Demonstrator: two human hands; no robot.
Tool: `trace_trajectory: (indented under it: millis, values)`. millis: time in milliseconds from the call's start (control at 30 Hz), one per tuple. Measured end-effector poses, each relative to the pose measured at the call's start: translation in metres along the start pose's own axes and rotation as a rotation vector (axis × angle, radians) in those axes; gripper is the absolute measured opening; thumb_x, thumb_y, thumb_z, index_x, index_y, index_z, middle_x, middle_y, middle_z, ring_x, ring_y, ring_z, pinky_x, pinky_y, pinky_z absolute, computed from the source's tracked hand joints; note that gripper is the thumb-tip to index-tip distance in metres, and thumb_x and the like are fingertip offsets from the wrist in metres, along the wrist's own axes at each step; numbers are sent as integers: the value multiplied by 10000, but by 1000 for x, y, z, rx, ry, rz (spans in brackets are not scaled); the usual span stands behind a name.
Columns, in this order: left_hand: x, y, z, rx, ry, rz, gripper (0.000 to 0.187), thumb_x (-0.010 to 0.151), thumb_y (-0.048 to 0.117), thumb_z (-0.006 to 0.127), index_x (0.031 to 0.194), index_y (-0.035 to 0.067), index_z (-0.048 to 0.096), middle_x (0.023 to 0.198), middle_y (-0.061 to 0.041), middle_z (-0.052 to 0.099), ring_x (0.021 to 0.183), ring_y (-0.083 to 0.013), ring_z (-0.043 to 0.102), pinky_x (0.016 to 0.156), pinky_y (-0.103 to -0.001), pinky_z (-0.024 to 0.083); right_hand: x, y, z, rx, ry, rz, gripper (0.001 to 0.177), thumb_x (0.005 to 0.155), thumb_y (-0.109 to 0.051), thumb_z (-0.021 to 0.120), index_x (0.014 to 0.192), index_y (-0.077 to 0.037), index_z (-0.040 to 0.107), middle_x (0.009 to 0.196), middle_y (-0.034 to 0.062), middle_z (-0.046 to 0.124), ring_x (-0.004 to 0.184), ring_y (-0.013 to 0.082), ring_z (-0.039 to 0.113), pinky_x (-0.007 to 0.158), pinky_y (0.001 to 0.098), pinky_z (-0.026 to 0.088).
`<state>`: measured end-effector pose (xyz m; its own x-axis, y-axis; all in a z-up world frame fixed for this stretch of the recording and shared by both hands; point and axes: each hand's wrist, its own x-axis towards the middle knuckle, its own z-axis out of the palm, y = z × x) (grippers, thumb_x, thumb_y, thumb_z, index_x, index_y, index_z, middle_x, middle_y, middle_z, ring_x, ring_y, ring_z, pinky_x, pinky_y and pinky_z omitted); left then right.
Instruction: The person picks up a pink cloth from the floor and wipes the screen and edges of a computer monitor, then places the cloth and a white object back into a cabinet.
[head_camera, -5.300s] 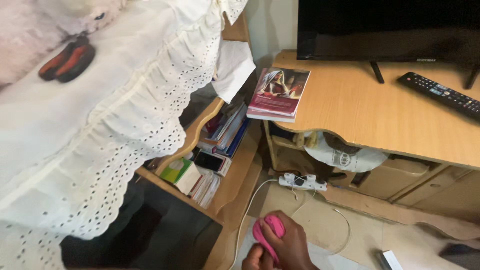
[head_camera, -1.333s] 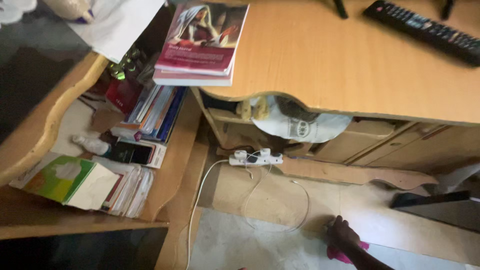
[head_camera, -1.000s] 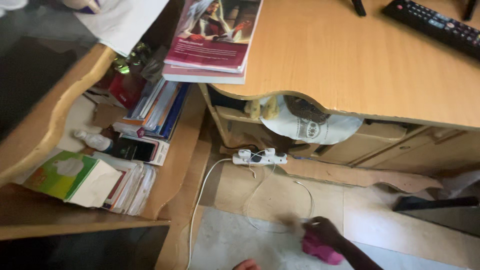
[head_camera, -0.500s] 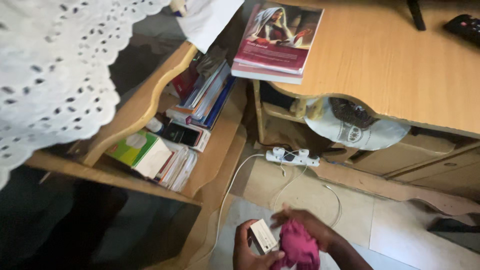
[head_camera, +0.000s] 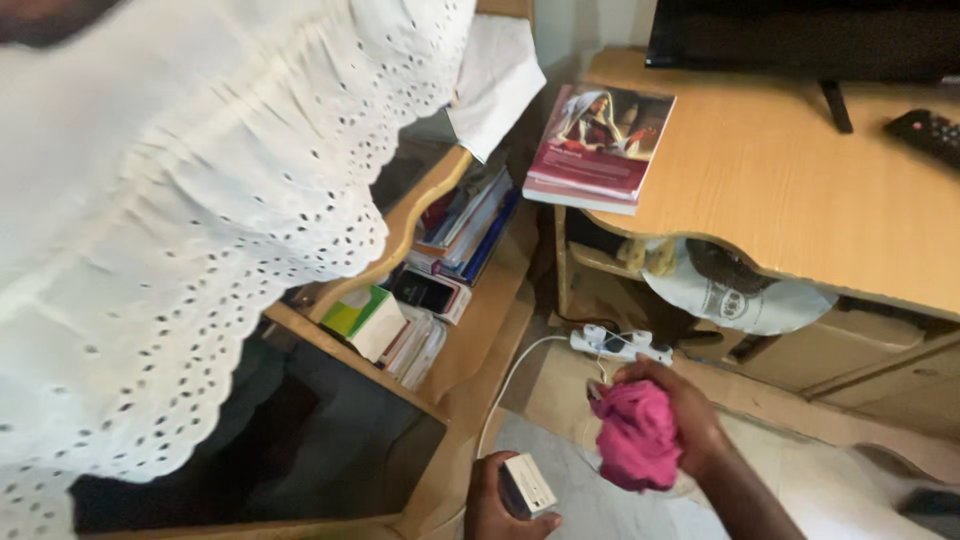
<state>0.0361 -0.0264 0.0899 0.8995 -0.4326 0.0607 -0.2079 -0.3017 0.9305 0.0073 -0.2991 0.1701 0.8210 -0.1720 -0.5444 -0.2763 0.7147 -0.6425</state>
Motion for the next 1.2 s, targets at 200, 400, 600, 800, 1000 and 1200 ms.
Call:
trace_trajectory:
  millis: [200, 400, 600, 800, 1000, 1200]
  values:
    - [-16, 31, 19, 129, 113, 102, 807, 409, 208, 900, 1102, 66, 511, 985, -120, 579, 908, -229, 631, 783, -349, 529, -18, 109, 23, -1263, -168, -992, 423, 819, -120, 555, 1232, -34, 578, 1237, 217, 572, 1173, 379, 453, 931, 460, 368]
    - [-25, 38, 31, 130, 198, 38, 771, 433, 194, 892, 1095, 72, 516, 981, -115, 601, 904, -215, 643, 774, -345, 541, -79, 97, 87, -1118, -21, -629, 414, 722, -293, 663, 1088, -105, 613, 1012, 135, 659, 964, 264, 634, 841, 334, 496]
    - [-39, 75, 19, 89, 159, -39, 736, 458, 181, 885, 1089, 78, 520, 977, -109, 622, 900, -201, 654, 764, -341, 553, -70, 69, 92, -847, 80, -275, 284, 816, -274, 549, 994, -75, 645, 934, 135, 712, 855, 227, 685, 789, 314, 529]
    - [-38, 141, -2, -488, 1, -57, 824, 504, 91, 860, 1211, 66, 435, 1083, -141, 608, 1012, -212, 638, 874, -348, 544, -63, 39, 52, -48, -449, 19, 312, 801, -155, 493, 1064, -27, 601, 1010, 140, 676, 900, 253, 660, 840, 369, 529]
    - [-30, 145, -2, -729, 91, -37, 809, 516, 31, 852, 1204, 1, 427, 1096, -158, 577, 1020, -231, 586, 905, -382, 476, -107, 53, 91, 477, -367, 287, 368, 858, -329, 494, 1060, -38, 594, 952, 132, 667, 852, 247, 646, 815, 375, 520]
    - [-38, 128, -4, -630, 11, -55, 856, 489, 12, 841, 1208, 59, 378, 1095, -144, 595, 1041, -229, 598, 908, -353, 478, -106, 69, 87, 404, -210, 334, 363, 831, -375, 579, 1007, -59, 605, 895, 122, 675, 767, 256, 656, 717, 377, 538]
